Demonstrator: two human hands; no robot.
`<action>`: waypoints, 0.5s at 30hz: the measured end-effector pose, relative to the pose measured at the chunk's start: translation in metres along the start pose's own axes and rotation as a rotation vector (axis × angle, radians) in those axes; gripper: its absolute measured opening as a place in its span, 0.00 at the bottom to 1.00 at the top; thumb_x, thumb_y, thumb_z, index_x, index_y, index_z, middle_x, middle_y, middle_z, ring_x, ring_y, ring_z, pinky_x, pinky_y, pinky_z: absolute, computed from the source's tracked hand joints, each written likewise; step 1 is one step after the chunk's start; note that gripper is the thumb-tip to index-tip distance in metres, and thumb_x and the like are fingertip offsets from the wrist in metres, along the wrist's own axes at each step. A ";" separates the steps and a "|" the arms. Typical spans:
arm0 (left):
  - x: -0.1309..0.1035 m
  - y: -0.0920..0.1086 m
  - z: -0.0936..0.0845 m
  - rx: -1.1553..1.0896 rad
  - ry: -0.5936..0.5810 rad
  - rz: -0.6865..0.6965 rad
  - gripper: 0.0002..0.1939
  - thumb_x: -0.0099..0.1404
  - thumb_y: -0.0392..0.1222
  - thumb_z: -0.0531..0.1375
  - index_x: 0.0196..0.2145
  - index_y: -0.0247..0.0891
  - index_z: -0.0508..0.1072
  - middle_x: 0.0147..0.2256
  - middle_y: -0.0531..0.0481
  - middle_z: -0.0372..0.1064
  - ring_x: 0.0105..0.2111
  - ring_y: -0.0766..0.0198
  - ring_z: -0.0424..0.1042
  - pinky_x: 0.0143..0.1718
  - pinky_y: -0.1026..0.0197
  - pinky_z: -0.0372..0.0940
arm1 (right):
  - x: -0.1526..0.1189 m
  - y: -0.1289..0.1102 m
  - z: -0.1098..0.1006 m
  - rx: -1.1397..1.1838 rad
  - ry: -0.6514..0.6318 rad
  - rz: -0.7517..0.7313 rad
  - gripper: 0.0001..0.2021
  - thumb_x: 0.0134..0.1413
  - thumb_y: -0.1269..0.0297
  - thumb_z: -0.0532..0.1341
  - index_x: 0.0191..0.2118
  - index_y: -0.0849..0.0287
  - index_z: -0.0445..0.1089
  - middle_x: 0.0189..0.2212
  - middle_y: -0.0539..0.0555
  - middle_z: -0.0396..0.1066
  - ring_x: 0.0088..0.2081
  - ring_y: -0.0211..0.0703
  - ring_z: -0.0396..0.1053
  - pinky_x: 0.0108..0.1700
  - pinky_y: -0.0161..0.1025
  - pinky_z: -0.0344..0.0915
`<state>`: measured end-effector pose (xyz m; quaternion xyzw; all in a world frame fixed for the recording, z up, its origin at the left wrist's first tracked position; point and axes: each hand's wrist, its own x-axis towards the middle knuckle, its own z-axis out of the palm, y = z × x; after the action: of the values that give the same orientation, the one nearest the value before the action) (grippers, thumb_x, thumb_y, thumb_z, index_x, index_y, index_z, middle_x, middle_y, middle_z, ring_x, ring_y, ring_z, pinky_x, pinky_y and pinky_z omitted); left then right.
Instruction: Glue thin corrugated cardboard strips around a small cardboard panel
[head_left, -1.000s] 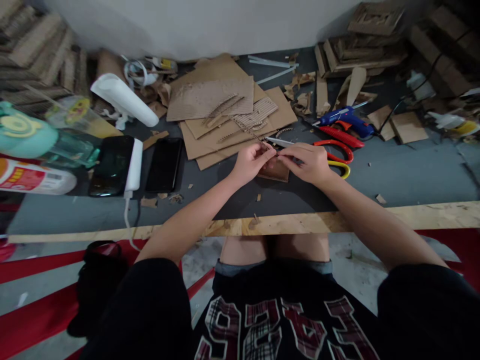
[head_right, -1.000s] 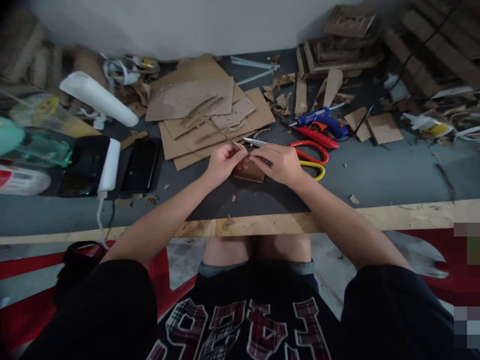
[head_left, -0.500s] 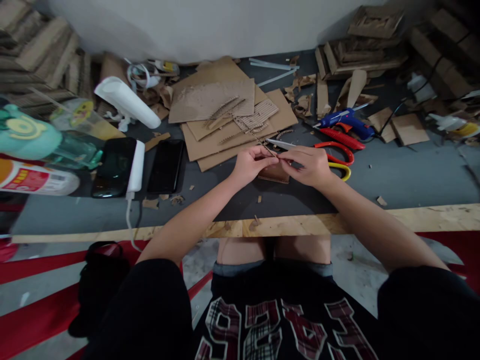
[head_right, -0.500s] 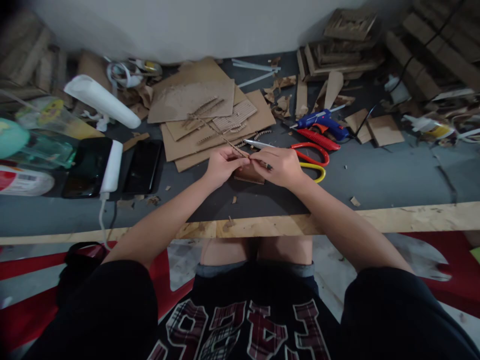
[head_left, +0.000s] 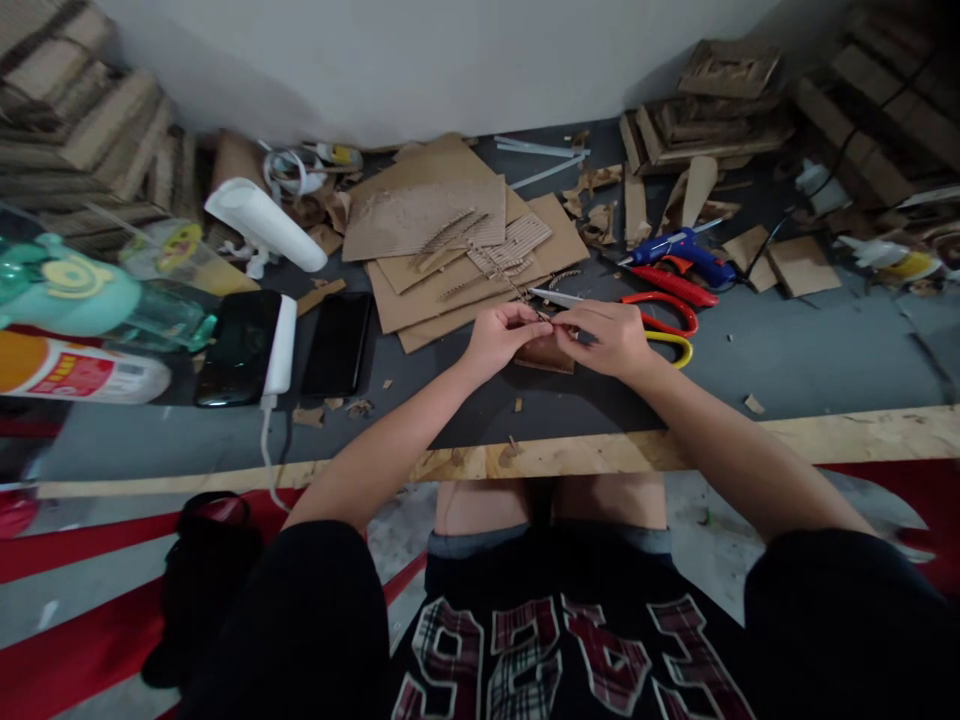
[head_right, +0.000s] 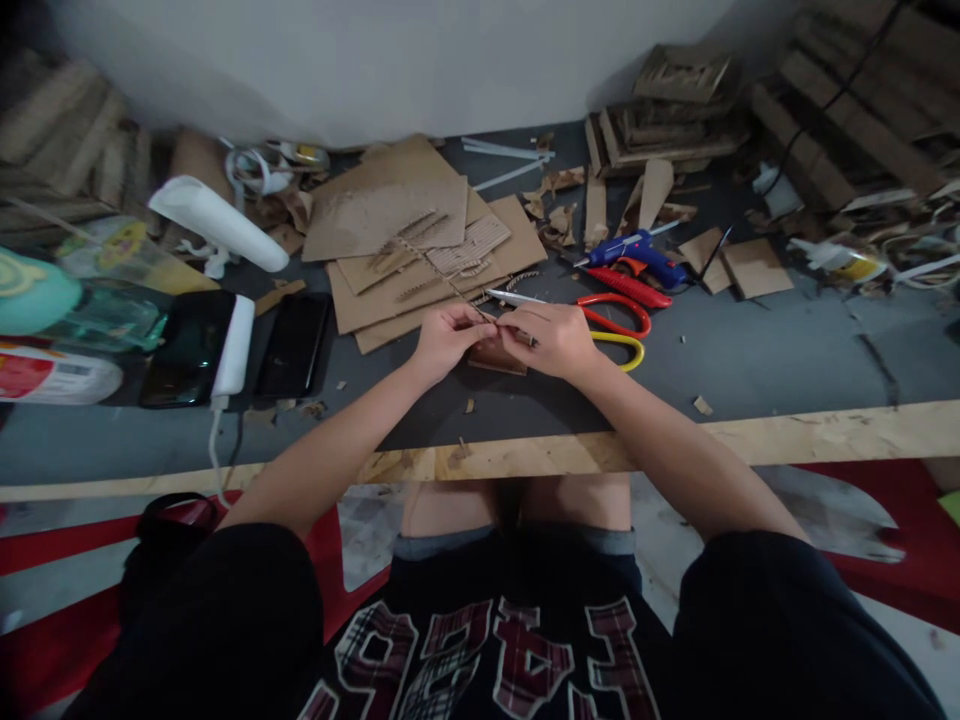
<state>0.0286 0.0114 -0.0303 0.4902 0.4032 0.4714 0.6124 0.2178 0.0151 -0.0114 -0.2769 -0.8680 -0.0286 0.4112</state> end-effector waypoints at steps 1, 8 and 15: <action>0.000 0.000 0.000 0.000 -0.002 0.002 0.25 0.40 0.57 0.75 0.25 0.34 0.74 0.26 0.53 0.76 0.23 0.72 0.71 0.26 0.68 0.64 | 0.000 0.000 0.000 0.003 0.004 0.001 0.06 0.59 0.68 0.60 0.34 0.58 0.74 0.27 0.50 0.77 0.28 0.36 0.74 0.29 0.31 0.67; -0.003 0.004 0.000 0.014 -0.018 0.038 0.23 0.48 0.59 0.72 0.31 0.35 0.79 0.26 0.51 0.77 0.21 0.72 0.72 0.22 0.70 0.61 | 0.003 0.000 -0.003 0.019 0.038 -0.009 0.06 0.58 0.71 0.59 0.35 0.59 0.74 0.28 0.52 0.77 0.27 0.35 0.73 0.29 0.31 0.67; -0.001 0.001 -0.002 0.005 -0.003 0.071 0.22 0.47 0.57 0.74 0.30 0.36 0.79 0.23 0.54 0.74 0.20 0.73 0.71 0.22 0.70 0.62 | 0.000 -0.001 0.000 0.090 0.045 0.025 0.04 0.56 0.69 0.61 0.35 0.59 0.74 0.29 0.52 0.77 0.28 0.36 0.73 0.31 0.32 0.67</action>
<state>0.0264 0.0112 -0.0301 0.5062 0.3859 0.4910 0.5947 0.2171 0.0145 -0.0113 -0.2683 -0.8553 0.0095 0.4432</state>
